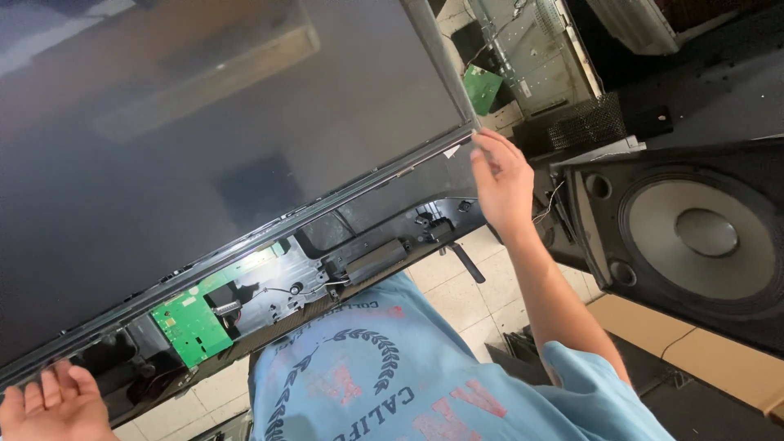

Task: Carefully aligning and placing an LCD panel into a television frame and connecting the internal ribbon cables.

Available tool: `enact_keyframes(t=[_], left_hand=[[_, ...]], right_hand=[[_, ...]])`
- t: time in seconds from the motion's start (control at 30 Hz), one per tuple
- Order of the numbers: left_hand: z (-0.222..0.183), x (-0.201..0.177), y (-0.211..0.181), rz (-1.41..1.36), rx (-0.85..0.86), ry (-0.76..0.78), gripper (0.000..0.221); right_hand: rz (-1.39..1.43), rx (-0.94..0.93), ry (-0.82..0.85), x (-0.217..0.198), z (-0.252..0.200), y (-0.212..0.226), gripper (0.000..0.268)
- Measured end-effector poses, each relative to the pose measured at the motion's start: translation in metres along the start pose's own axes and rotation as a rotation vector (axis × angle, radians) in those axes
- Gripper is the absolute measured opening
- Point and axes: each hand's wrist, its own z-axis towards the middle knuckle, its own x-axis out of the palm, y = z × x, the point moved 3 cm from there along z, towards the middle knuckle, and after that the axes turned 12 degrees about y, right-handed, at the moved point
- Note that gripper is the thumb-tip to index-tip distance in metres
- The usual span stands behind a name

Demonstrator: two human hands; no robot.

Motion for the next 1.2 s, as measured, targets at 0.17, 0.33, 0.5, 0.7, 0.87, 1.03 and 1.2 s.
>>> enact_keyframes(t=[0.17,0.33,0.5,0.7,0.87,1.03,1.2], left_hand=[[0.002,0.003,0.004,-0.045,0.039,-0.031,0.091],[-0.02,0.025,-0.001,-0.077,-0.019,-0.019,0.102],[-0.036,0.034,-0.006,-0.128,-0.095,0.011,0.106],[-0.052,0.021,-0.005,0.046,0.094,-0.016,0.049],[-0.031,-0.014,0.01,0.74,0.494,0.47,0.039],[-0.065,0.018,-0.014,0.526,0.434,0.502,0.05],[-0.062,0.023,-0.019,0.462,0.411,0.603,0.062]], right_hand=[[0.387,0.299,0.038,0.007,-0.006,0.006,0.041],[1.141,0.455,0.199,0.026,-0.008,-0.006,0.051],[1.138,0.577,0.048,0.036,-0.005,0.014,0.027],[1.068,0.651,-0.123,0.048,-0.001,0.016,0.028],[1.08,0.738,-0.182,0.054,0.0,0.031,0.019],[1.036,0.783,-0.302,0.072,0.008,0.029,0.03],[1.112,0.722,-0.364,0.082,0.008,0.027,0.017]])
